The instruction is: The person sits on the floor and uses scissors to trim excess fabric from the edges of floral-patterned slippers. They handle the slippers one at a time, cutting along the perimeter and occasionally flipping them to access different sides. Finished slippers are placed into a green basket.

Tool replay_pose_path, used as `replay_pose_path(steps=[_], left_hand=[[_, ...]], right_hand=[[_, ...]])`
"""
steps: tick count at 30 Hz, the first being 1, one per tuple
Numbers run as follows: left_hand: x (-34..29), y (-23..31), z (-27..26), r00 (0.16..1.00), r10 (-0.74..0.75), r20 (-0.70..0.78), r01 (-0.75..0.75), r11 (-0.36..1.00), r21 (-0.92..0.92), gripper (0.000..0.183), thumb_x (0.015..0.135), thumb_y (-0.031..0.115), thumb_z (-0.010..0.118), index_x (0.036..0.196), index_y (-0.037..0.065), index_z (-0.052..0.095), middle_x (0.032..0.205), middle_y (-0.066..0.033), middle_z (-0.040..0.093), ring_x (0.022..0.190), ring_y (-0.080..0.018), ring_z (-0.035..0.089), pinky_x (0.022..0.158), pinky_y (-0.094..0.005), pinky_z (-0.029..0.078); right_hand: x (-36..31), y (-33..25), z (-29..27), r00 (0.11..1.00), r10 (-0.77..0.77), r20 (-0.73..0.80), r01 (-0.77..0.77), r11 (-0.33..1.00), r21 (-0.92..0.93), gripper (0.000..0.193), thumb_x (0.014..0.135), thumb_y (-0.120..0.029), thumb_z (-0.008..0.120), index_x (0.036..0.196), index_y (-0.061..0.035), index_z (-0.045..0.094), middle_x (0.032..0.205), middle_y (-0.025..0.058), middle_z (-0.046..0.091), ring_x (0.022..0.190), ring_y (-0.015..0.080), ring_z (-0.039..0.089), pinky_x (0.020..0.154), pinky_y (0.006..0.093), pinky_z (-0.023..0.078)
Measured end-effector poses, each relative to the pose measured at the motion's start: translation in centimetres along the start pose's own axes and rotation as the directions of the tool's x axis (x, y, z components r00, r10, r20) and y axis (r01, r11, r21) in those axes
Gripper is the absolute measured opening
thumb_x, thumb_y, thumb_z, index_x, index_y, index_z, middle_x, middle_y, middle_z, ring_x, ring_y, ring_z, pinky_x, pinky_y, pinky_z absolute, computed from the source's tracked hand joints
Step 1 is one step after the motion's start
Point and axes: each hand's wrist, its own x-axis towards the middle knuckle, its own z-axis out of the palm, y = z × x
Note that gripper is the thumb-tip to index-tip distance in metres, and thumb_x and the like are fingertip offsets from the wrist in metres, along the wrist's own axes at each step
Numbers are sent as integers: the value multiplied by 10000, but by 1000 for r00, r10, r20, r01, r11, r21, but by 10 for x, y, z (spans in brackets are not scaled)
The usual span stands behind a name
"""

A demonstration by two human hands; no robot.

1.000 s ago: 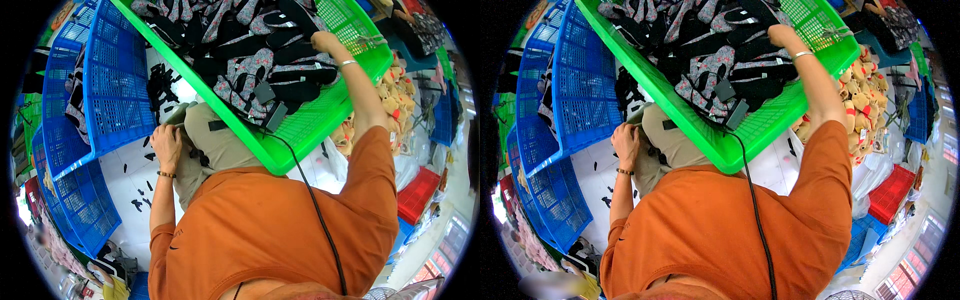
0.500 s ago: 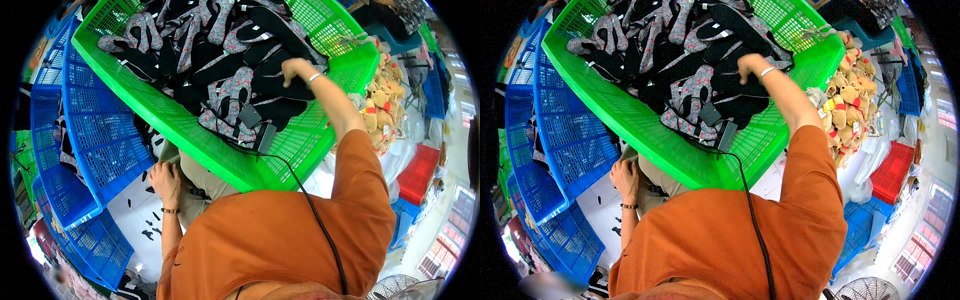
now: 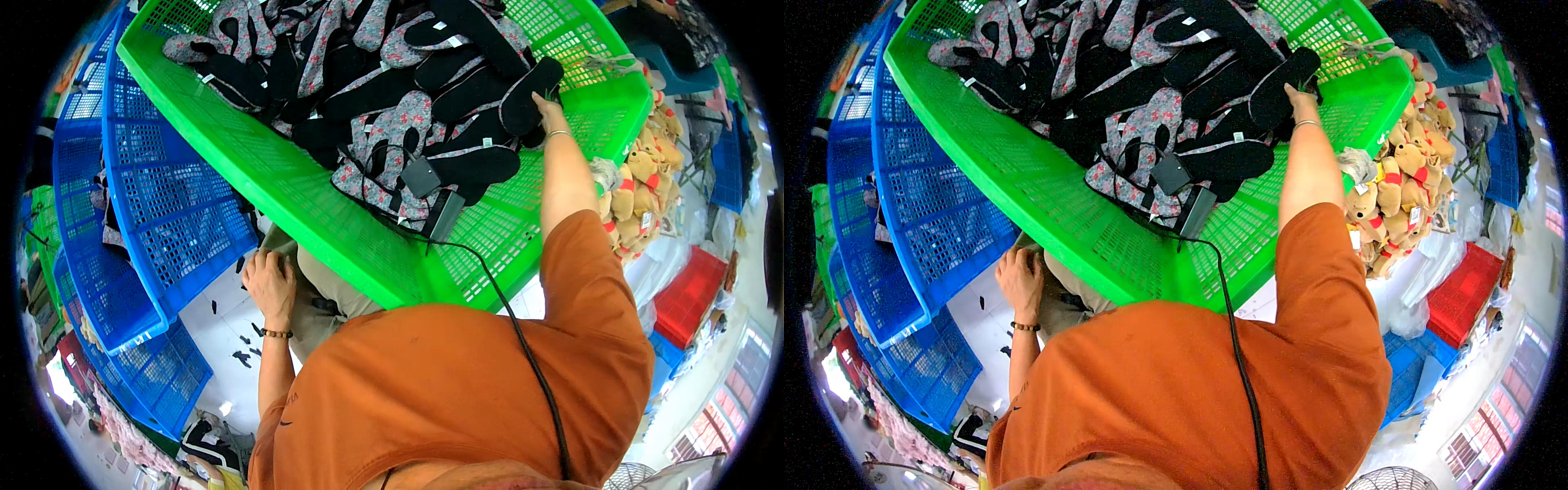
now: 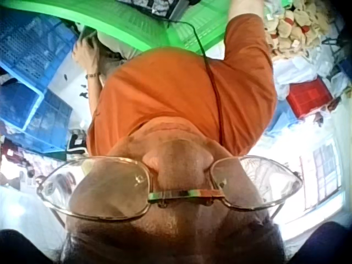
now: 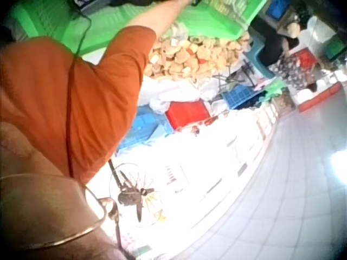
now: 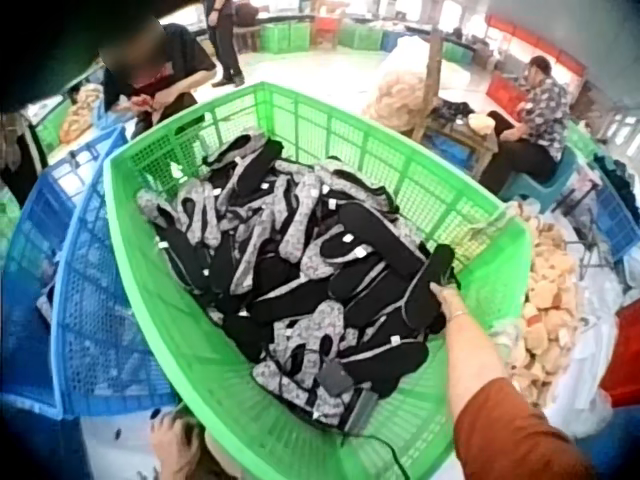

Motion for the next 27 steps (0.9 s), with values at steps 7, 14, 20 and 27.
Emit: replay_pose_path(steps=[7, 14, 20, 27], left_hand=[[-2, -14, 2, 998, -60, -32, 54, 985, -163, 187, 770, 167, 640, 914, 53, 603, 1021, -99, 596, 1028, -274, 520, 885, -388, 365], [21, -41, -19, 958, -276, -75, 124, 637, -761, 77, 823, 29, 601, 896, 7, 605, 897, -63, 607, 816, -136, 563, 756, -267, 457], [119, 42, -112, 936, -47, -350, -309, 368, -877, 143, 858, 33, 589, 985, -31, 605, 970, -70, 628, 865, -124, 583, 796, -239, 464], [242, 156, -77, 791, 287, 540, 525, 136, -840, 627, 802, 499, 640, 1154, -12, 553, 1144, -150, 575, 1052, -216, 531, 885, -379, 444]], right_hand=[[1, -3, 4, 990, 91, -106, -44, 923, 383, 684, 658, -205, 792, 1179, 128, 499, 1212, 217, 536, 1086, 317, 544, 931, 432, 439], [-121, -32, 45, 972, 82, -222, 112, 669, 735, 507, 606, -54, 776, 1010, 157, 554, 1032, 204, 612, 878, 269, 616, 800, 371, 512], [-253, -122, 69, 891, 185, -414, 136, 762, 633, 470, 602, -75, 763, 969, 141, 563, 1073, 189, 592, 861, 244, 604, 782, 356, 493], [-426, -147, 61, 876, -416, 244, 201, 776, 598, 236, 740, -173, 724, 733, 38, 619, 732, 56, 631, 609, 114, 559, 582, 254, 460]])
